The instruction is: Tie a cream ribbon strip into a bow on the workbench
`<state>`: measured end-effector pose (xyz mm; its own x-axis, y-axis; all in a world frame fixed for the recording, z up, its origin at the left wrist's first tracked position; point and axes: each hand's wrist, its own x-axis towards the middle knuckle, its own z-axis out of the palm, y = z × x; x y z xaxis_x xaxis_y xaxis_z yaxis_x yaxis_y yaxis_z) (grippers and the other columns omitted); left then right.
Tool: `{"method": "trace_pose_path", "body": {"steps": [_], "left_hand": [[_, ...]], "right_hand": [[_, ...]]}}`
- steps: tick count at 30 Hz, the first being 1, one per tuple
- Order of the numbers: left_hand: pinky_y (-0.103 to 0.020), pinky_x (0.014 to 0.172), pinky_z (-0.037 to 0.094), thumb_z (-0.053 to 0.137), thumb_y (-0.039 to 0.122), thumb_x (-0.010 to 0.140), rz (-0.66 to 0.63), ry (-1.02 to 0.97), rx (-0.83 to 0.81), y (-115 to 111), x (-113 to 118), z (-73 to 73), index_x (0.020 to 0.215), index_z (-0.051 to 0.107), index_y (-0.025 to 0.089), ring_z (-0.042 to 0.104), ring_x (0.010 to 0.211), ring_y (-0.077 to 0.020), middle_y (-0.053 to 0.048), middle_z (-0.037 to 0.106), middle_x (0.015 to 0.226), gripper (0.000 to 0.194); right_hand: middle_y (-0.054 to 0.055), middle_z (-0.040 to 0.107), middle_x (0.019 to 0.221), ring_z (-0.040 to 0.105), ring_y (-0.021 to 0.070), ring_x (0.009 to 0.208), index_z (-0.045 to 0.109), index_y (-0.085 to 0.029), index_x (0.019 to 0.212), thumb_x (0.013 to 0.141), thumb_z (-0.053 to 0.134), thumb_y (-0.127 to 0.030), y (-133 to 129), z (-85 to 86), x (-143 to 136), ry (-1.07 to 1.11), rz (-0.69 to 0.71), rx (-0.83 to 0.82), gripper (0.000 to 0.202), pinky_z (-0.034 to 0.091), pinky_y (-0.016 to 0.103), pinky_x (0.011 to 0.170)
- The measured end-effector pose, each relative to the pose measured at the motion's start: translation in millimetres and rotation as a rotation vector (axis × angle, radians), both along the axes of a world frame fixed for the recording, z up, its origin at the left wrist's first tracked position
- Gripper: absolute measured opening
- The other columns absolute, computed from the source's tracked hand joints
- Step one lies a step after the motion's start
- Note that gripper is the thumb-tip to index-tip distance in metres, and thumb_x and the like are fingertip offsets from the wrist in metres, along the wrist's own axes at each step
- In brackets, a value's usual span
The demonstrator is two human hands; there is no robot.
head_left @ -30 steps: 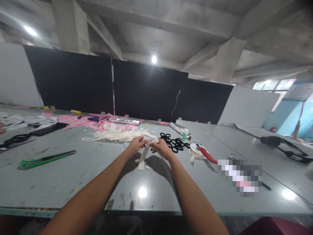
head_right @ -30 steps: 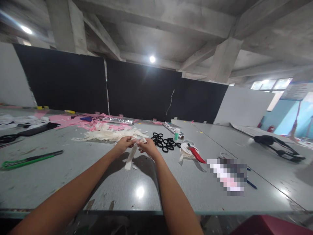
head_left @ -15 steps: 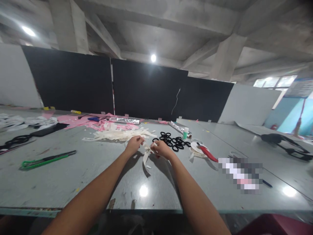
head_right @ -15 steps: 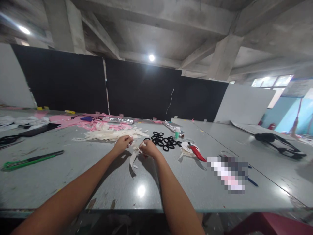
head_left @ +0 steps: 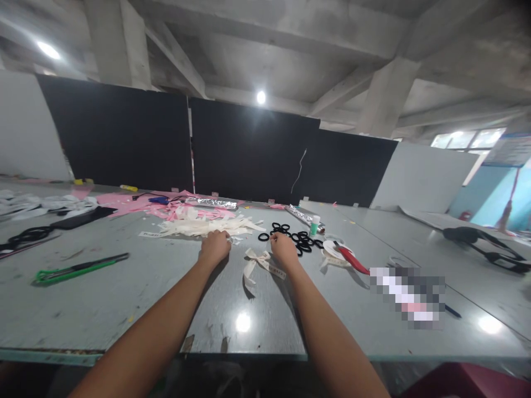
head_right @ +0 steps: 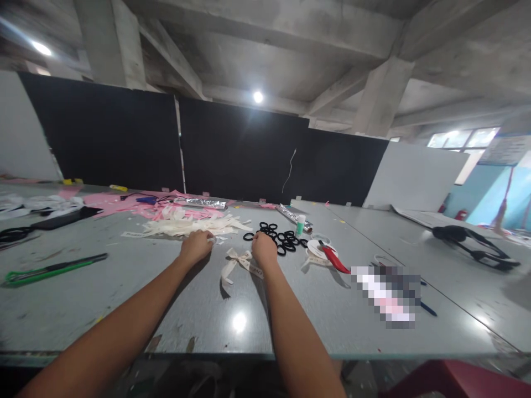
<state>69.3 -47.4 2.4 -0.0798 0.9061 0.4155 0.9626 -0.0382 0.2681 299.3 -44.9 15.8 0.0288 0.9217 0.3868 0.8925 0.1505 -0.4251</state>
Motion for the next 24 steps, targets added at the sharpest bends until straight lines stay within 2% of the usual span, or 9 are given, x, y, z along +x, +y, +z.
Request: {"method": "trace_pose_path", "body": {"steps": [7, 12, 15, 17, 20, 24], "left_hand": [[-0.043, 0.083, 0.039, 0.05, 0.028, 0.076, 0.045, 0.108, -0.109, -6.9, -5.9, 13.0, 0.086, 0.072, 0.016, 0.057, 0.098, -0.0336, -0.019, 0.067, 0.099, 0.028], [-0.041, 0.086, 0.04, 0.057, 0.04, 0.07, -0.013, 0.11, -0.251, -10.4, -7.7, 20.8, 0.08, 0.073, 0.023, 0.059, 0.099, -0.0304, -0.012, 0.07, 0.096, 0.025], [-0.04, 0.087, 0.039, 0.058, 0.032, 0.07, -0.034, 0.123, -0.252, -11.7, -6.6, 22.9, 0.081, 0.072, 0.022, 0.059, 0.1, -0.0297, -0.013, 0.07, 0.098, 0.02], [-0.042, 0.088, 0.038, 0.054, 0.029, 0.074, -0.053, 0.108, -0.218, -12.1, -3.6, 24.6, 0.08, 0.072, 0.02, 0.058, 0.101, -0.0304, -0.014, 0.069, 0.097, 0.021], [-0.043, 0.087, 0.038, 0.048, 0.032, 0.08, -0.137, -0.068, -0.168, -11.6, 6.0, 27.0, 0.08, 0.069, 0.019, 0.061, 0.094, -0.0281, -0.011, 0.071, 0.089, 0.025], [-0.034, 0.077, 0.044, 0.05, 0.036, 0.079, -0.384, -0.523, -0.139, -8.3, 23.6, 23.8, 0.083, 0.064, 0.017, 0.064, 0.079, -0.0214, -0.007, 0.071, 0.08, 0.024]], "right_hand": [[0.009, 0.069, 0.09, 0.061, 0.0213, 0.085, 0.066, -0.02, 0.09, 0.082, 0.047, -0.022, 0.0, -1.4, -1.0, 0.01, 0.001, -0.019, 0.021, 0.036, 0.027, 0.067], [0.007, 0.069, 0.092, 0.061, 0.0198, 0.085, 0.067, -0.021, 0.091, 0.081, 0.048, -0.022, -0.7, -0.2, -3.6, 0.041, 0.024, -0.041, 0.021, 0.038, 0.025, 0.067], [0.007, 0.069, 0.089, 0.061, 0.019, 0.082, 0.068, -0.02, 0.09, 0.081, 0.049, -0.022, 0.7, -0.1, -5.3, 0.082, 0.053, -0.033, 0.021, 0.039, 0.025, 0.068], [0.006, 0.069, 0.086, 0.061, 0.0176, 0.079, 0.068, -0.02, 0.09, 0.08, 0.051, -0.02, 1.5, -0.6, -7.5, 0.12, 0.122, -0.005, 0.02, 0.04, 0.025, 0.069], [0.004, 0.068, 0.088, 0.06, 0.0155, 0.078, 0.067, -0.019, 0.101, 0.079, 0.054, -0.017, 1.6, -1.8, -12.5, 0.189, 0.313, 0.072, 0.026, 0.042, 0.024, 0.074], [0.005, 0.066, 0.102, 0.06, 0.0149, 0.083, 0.061, -0.019, 0.116, 0.079, 0.058, -0.02, 2.2, -4.0, -18.7, 0.286, 0.511, 0.154, 0.037, 0.045, 0.026, 0.079]]}}
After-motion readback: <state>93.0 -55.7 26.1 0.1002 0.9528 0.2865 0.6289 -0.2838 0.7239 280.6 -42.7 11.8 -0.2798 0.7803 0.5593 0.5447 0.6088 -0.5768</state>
